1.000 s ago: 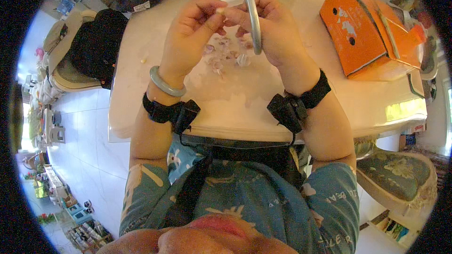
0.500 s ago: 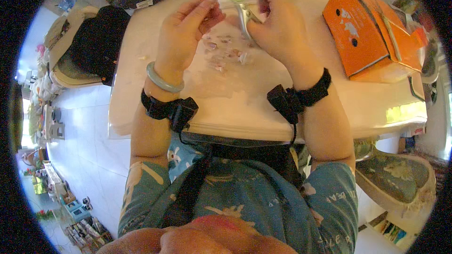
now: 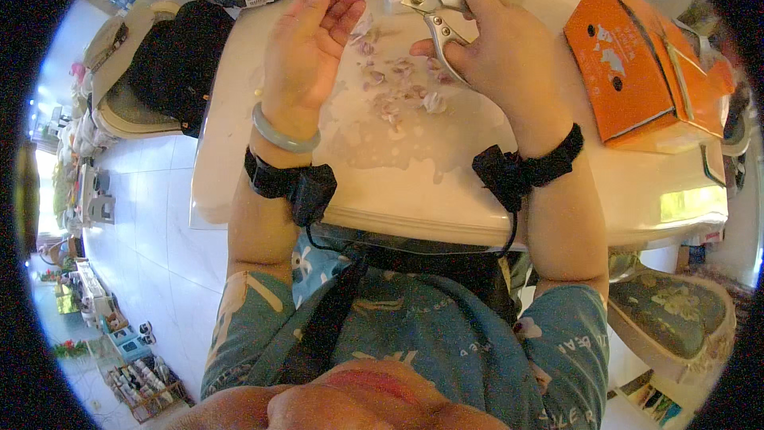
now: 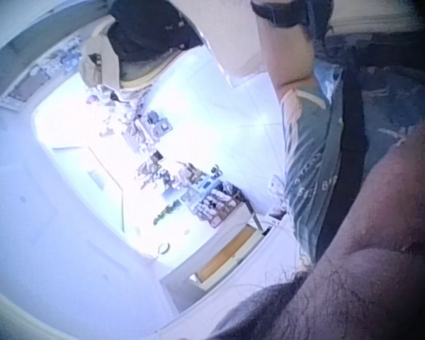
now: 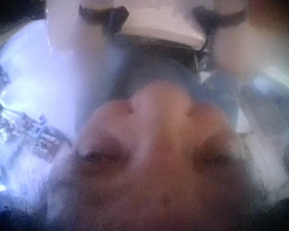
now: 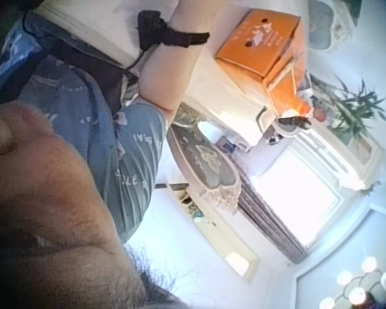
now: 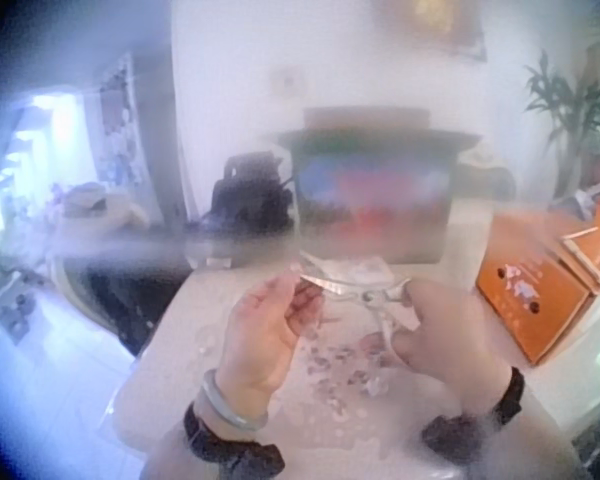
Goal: Peeling and cutting cloves of garlic on a table using hands and scissors.
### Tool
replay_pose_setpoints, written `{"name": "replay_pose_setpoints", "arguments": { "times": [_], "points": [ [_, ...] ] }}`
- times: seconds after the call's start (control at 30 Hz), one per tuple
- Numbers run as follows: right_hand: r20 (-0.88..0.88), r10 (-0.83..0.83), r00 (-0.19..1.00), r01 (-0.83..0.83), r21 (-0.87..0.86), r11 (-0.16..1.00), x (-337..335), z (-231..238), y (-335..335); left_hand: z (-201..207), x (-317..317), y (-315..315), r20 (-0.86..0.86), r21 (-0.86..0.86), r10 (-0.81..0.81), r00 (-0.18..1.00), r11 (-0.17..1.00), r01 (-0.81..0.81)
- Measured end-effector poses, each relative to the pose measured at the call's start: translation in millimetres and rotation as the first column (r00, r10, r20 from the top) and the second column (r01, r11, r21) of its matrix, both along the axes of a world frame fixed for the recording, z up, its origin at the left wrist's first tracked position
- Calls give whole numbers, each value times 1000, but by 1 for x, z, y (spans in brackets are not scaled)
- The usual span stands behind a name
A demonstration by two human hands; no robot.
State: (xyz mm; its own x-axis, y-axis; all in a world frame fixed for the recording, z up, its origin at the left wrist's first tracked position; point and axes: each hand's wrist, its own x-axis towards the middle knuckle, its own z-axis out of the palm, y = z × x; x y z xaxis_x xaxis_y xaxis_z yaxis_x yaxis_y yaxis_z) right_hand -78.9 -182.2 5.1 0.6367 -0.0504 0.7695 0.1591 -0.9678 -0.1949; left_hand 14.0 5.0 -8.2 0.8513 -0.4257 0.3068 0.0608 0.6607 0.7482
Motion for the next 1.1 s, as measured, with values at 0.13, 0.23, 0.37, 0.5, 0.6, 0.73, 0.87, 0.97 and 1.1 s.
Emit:
{"name": "replay_pose_setpoints", "arguments": {
  "times": [0.13,0.23,0.37,0.5,0.6,0.73,0.87,0.97,1.1],
  "points": [
    [-132,-22,991,21,-11,1000,-7,11,4,4,-3,2,-87,-31,44,995,998,-47],
    [-207,-41,977,44,9,999,-8,12,5,7,-4,2,-59,-23,40,997,999,-42],
    [-229,-9,973,22,52,998,-7,10,3,9,-3,4,-29,-19,49,998,999,-49],
    [-273,10,962,11,74,997,-6,9,4,12,-5,5,-12,-13,34,999,999,-34],
    [-218,86,972,-63,107,992,-4,4,0,10,-3,6,-5,-25,20,1000,999,-20],
    [-232,123,965,-102,101,990,-6,7,2,9,-2,7,8,-34,0,1000,999,0],
    [-458,112,882,-17,207,978,-8,11,4,9,-1,7,0,-36,1,1000,999,-1],
    [-426,161,890,-56,249,967,-10,12,8,7,1,7,-3,-40,-15,1000,999,15],
    [-362,48,931,-16,91,996,-8,13,3,10,-3,5,21,-32,-17,1000,999,18]
  ]
}}
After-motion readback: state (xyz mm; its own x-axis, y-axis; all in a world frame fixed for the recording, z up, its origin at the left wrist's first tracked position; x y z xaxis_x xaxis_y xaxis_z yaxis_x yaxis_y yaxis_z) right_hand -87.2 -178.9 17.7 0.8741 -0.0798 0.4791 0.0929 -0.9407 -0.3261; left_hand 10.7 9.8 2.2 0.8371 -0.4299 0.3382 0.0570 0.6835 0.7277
